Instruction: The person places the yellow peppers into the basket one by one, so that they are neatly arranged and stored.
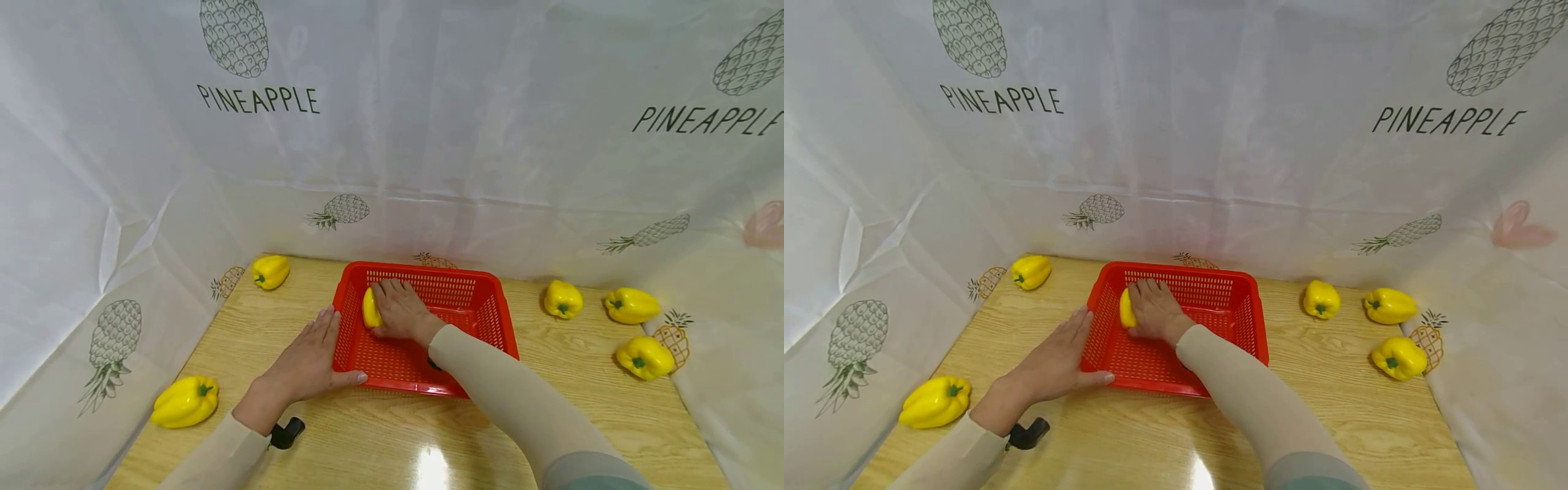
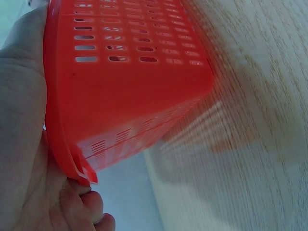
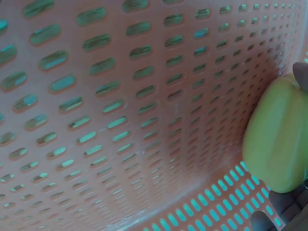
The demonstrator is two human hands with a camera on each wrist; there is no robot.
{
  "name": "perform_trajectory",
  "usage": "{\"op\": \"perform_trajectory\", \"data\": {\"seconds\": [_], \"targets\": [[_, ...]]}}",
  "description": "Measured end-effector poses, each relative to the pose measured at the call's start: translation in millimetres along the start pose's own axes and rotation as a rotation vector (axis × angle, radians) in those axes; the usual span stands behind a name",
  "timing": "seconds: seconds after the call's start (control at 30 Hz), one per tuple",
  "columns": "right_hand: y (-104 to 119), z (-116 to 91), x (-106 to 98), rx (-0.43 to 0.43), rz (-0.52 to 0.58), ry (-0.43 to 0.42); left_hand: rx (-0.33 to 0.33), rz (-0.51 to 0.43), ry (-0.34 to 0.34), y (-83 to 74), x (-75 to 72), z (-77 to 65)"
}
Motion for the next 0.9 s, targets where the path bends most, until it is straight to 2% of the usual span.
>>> {"op": "perform_trajectory", "data": {"seconds": [0.33,0.9], "targets": [[0.6,-1.1,-1.9,0.010,-0.005,0.036,0.001,-0.003,0.003,0.4,-0.1,0.0],[-1.3,-7.9,-4.6,-0.007,-0.012,-0.011,-0.005,-0.021,0.001,0.7,1.7,0.7]]}}
Point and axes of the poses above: each hand's wrist, its own z-axis towards the middle knuckle, its own x-axis out of the palm, y = z × x, the point moved 2 cm from there along z, towards the middle knuckle, and after that the axes turned 9 degrees about y, right-handed, at the moved point
